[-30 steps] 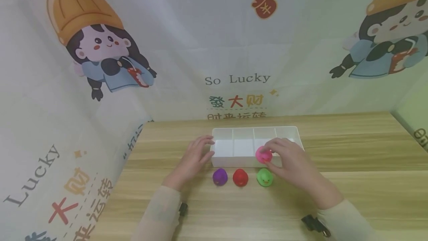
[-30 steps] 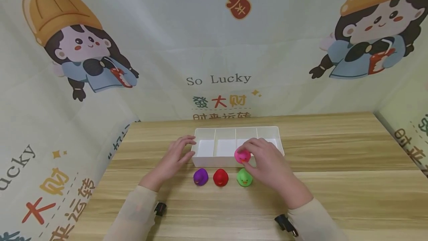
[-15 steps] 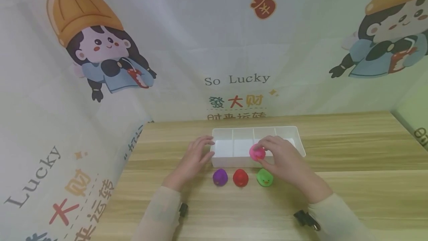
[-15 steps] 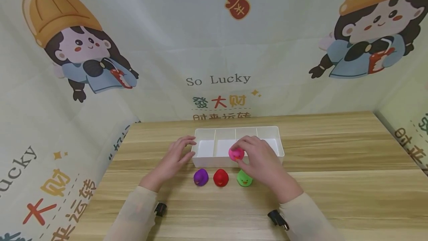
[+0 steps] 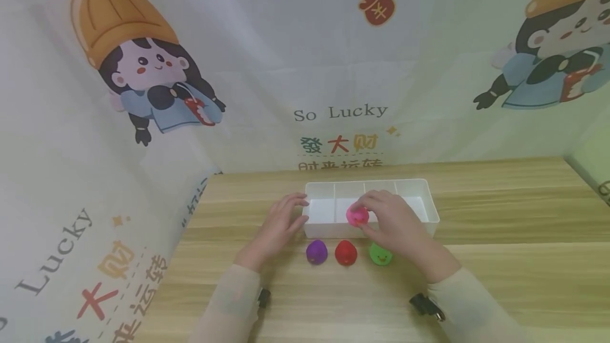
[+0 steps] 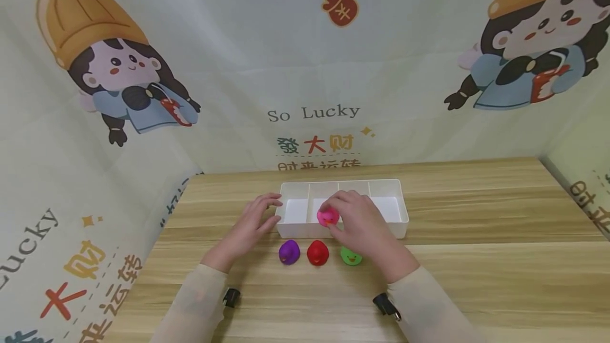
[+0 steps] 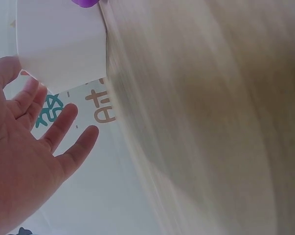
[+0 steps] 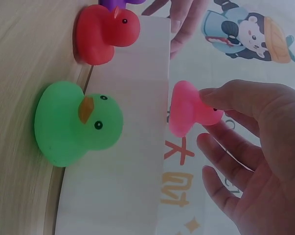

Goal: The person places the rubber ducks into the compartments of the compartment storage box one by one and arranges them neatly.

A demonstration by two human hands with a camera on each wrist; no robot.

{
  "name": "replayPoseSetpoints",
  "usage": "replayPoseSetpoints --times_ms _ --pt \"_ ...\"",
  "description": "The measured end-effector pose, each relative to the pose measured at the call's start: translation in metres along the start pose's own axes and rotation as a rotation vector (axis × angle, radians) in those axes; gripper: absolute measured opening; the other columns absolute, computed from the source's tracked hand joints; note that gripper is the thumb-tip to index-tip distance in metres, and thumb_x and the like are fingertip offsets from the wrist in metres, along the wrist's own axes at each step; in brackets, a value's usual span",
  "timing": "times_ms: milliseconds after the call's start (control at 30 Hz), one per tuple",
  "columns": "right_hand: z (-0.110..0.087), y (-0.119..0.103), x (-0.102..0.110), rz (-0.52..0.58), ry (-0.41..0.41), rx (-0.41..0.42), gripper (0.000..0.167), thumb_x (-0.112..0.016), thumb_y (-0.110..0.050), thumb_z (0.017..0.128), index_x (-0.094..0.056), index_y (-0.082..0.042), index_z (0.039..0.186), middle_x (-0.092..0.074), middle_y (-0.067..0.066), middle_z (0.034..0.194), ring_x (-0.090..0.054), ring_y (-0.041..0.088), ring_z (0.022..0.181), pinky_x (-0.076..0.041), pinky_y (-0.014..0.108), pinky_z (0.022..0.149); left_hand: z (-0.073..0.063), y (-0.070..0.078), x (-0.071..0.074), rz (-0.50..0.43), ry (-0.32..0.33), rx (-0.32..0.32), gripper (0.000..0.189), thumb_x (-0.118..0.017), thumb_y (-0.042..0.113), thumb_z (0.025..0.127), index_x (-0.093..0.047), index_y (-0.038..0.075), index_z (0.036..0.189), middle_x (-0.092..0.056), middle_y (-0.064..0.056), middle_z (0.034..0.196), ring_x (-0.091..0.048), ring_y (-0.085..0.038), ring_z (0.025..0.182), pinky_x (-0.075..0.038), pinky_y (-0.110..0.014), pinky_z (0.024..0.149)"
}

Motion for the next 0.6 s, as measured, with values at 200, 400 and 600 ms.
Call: replayPoseSetpoints --times_ms 200,400,600 --pt "0.003 -0.002 -0.006 0.007 0.000 0.000 0.029 -0.072 -0.018 0.067 -0.063 -0.021 0.094 -0.057 -0.010 0.094 -0.049 0.009 0.090 -0.042 0.027 0.077 -0.001 0.001 -0.001 -0.010 0.022 0.006 0.030 -0.053 0.024 0.089 -0.048 0.011 0.115 -0.036 -0.001 0.134 -0.026 -0.016 0.123 -0.022 -0.038 0.101" --pt "0.007 -0.005 -0.009 0.032 0.012 0.004 0.028 -0.072 -0.016 0.067 -0.063 -0.020 0.093 -0.058 -0.009 0.094 -0.049 0.011 0.088 -0.043 0.028 0.075 0.000 0.002 -0.001 -0.013 0.040 0.013 0.029 -0.055 0.021 0.088 -0.049 0.011 0.114 -0.037 -0.003 0.133 -0.026 -0.014 0.122 -0.022 -0.037 0.101" --pt "0.009 -0.005 -0.014 -0.010 -0.003 -0.030 0.027 -0.073 -0.021 0.067 -0.063 -0.024 0.092 -0.056 -0.013 0.094 -0.048 0.007 0.088 -0.041 0.026 0.075 0.000 0.003 0.000 -0.011 0.036 0.014 0.029 -0.055 0.021 0.088 -0.049 0.011 0.114 -0.037 -0.003 0.133 -0.026 -0.014 0.122 -0.021 -0.037 0.101"
Point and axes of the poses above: each hand's wrist, its own z-axis towards the middle knuckle, its own x-axis out of the back of the hand, y = z × x, the point moved 4 cm from there along z, towards the middle knuckle
